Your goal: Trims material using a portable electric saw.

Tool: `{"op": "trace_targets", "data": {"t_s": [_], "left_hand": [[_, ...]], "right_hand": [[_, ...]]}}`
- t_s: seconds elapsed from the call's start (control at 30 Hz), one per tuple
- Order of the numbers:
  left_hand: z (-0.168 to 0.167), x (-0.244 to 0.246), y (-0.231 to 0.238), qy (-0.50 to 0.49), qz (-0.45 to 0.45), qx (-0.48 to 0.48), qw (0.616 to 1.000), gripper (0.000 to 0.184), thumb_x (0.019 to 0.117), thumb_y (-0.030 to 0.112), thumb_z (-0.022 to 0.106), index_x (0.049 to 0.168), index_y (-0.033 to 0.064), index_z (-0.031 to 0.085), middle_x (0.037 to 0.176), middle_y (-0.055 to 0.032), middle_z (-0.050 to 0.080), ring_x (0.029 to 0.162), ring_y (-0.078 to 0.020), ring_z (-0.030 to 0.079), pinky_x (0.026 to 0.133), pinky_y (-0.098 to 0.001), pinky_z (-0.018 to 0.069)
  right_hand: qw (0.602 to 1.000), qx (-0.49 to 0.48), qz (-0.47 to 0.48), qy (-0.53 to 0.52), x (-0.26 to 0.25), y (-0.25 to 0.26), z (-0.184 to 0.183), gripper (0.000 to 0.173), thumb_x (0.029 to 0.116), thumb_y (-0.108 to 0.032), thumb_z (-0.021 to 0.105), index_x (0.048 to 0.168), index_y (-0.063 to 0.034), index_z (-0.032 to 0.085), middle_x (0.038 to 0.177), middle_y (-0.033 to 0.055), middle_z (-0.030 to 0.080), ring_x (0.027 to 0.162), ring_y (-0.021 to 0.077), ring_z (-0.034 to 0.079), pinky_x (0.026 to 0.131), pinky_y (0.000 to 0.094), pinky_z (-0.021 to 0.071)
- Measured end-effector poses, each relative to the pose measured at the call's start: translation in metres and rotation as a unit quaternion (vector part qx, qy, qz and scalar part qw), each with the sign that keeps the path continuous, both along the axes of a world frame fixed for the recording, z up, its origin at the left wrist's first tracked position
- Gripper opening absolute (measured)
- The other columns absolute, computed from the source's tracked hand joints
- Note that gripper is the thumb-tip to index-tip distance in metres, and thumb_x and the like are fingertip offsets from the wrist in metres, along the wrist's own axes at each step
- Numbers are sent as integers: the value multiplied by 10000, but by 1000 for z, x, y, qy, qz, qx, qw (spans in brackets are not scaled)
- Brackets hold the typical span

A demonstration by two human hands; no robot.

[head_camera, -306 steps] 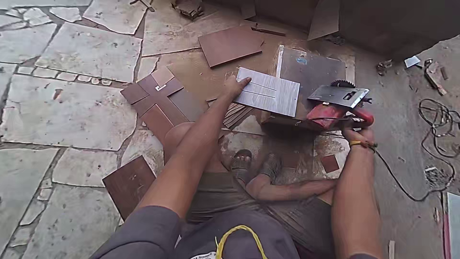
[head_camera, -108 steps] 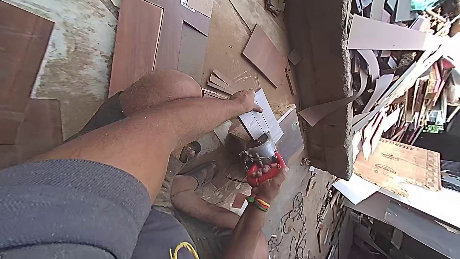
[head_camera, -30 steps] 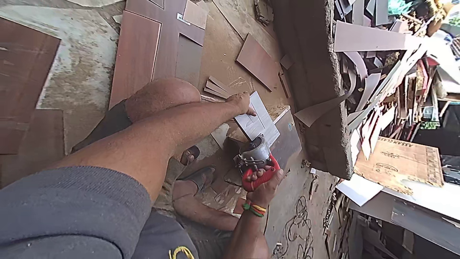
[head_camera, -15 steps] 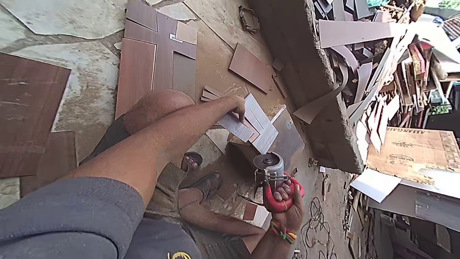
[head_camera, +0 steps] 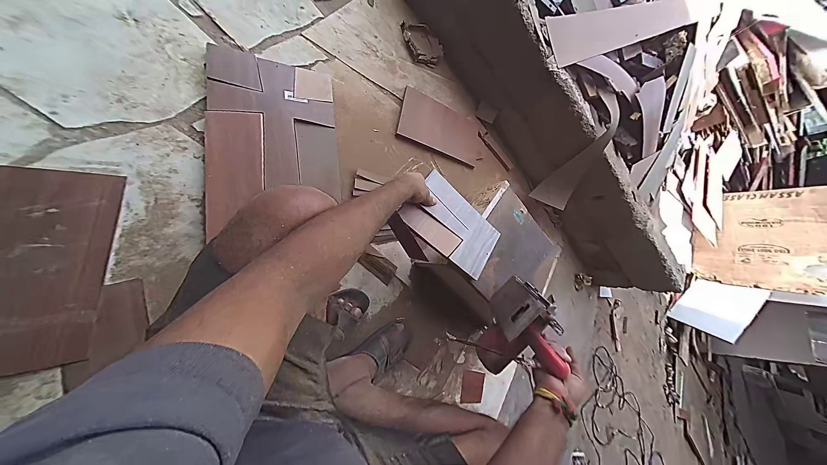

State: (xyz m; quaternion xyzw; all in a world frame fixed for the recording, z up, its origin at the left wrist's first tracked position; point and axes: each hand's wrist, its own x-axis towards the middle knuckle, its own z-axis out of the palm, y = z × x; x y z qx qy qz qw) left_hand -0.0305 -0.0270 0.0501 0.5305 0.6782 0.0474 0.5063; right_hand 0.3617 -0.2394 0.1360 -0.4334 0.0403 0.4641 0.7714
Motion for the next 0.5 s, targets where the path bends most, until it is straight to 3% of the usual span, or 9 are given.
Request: {"op": "trace_targets", "data": {"t_s": [0.1, 0.2, 0.3, 0.4, 0.5], "left_hand": [[-7, 3, 3, 3, 21, -2, 1000, 704, 917, 450, 771, 1341, -69, 554, 1292, -284, 625, 1244, -413, 604, 1026, -625, 474], [-18, 11, 5, -30, 106, 6, 994, 605, 899, 383, 797, 1275, -50, 603, 1235, -281, 652, 1181, -412, 637, 994, -624, 497], [-21, 18, 9, -71, 157, 26, 985, 553, 908, 337, 789, 1319, 17, 603, 1258, -256, 654, 1193, -399, 632, 1015, -620, 487], [-33, 20, 12, -104, 167, 68, 978, 477, 923, 304, 776, 1306, 64, 623, 1235, -227, 673, 1169, -378, 646, 1006, -613, 495], [-31, 18, 18, -104, 127, 89, 982, 508, 954, 337, 750, 1365, 79, 602, 1280, -217, 663, 1208, -363, 635, 1044, -598, 478]], "right_hand": [[1000, -12, -24, 8, 8, -3, -6, 426, 1062, -352, 387, 780, -108, 595, 561, -24, 574, 465, 82, 596, 477, 204, 530], [999, -14, -22, 19, 9, -4, -7, 444, 1070, -387, 369, 796, -115, 589, 572, -23, 585, 473, 78, 603, 473, 206, 530], [998, 13, -24, 55, 8, 0, -5, 485, 1070, -388, 372, 759, -91, 596, 540, -20, 564, 440, 78, 577, 450, 195, 504], [998, -3, -44, 39, 8, 4, -2, 459, 1071, -368, 374, 771, -90, 582, 535, -10, 556, 443, 86, 578, 462, 206, 518], [998, -15, -64, 23, 3, 9, 3, 428, 1073, -347, 383, 783, -95, 573, 538, -6, 553, 453, 100, 588, 486, 225, 544]]}}
